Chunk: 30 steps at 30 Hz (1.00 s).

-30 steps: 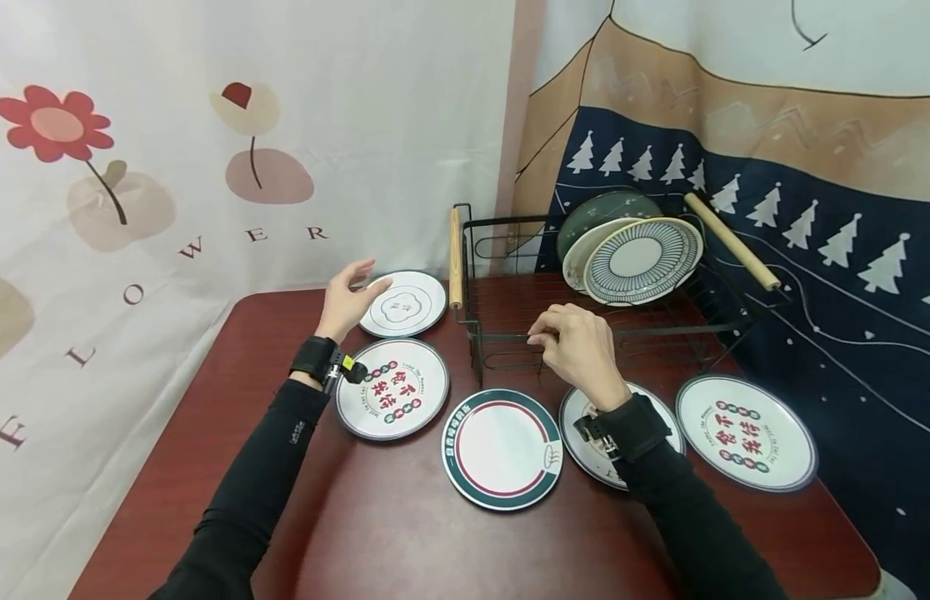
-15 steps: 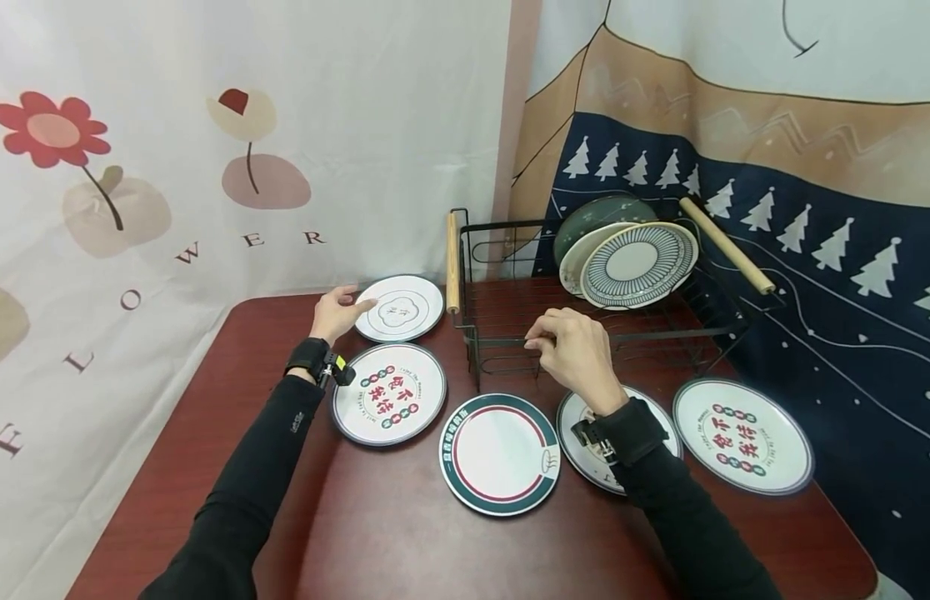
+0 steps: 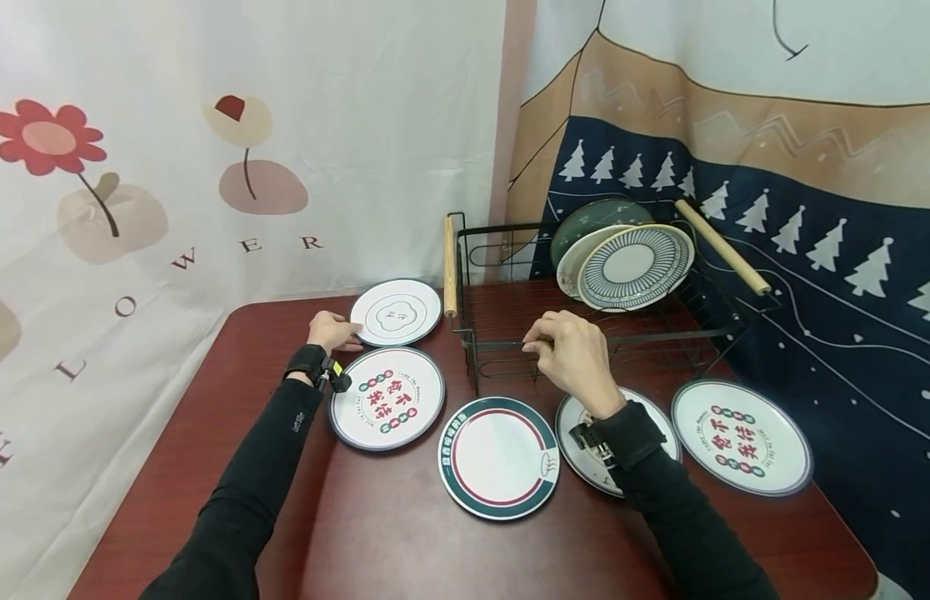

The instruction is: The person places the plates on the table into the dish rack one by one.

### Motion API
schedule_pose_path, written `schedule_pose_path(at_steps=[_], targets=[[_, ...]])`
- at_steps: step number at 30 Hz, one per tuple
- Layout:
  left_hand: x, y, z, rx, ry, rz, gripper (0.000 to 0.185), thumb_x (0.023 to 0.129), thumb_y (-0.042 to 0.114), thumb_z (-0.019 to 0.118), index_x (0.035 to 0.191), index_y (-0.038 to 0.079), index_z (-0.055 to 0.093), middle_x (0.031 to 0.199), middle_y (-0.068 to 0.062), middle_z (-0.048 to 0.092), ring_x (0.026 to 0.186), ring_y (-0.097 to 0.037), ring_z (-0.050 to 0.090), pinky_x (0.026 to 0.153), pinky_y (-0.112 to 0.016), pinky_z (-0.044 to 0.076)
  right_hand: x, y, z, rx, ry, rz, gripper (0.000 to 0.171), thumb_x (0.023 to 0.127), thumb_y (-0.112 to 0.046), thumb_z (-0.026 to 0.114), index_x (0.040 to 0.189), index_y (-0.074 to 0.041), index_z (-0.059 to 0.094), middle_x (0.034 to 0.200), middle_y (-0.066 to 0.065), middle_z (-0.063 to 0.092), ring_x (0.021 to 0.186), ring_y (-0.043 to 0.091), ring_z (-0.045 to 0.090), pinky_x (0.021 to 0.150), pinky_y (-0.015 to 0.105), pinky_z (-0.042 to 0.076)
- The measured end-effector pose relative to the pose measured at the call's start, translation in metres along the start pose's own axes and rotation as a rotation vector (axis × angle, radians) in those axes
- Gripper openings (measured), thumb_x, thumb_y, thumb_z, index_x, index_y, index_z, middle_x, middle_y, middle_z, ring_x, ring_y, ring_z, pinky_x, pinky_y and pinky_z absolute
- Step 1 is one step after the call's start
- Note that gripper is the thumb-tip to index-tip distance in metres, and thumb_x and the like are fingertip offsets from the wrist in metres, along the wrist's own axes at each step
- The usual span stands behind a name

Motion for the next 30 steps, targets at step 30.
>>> schedule_pose_path(at_steps=[30], targets=[[0.005, -0.001, 0.001, -0.091, 0.028, -0.039, 0.044, 0.098, 0.002, 0.051, 0.14, -0.01, 0.051, 0.139, -0.028, 0.053, 0.064, -0.013, 0.074, 0.082, -0.03, 0.061, -0.001, 0.0, -0.001, 0.019, 0.011, 0.0, 0.014, 0.079, -0.006, 0.087, 0.078, -0.017, 0.078, 0.077, -0.001, 0.068, 0.067, 0.017, 0.057, 0.056, 0.031, 0.041]])
Point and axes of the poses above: each hand's wrist, its own x-axis towards the middle knuckle, its own z-axis out of the palm, y = z × x, the point moved 6 cm from there along x, towards the middle knuckle
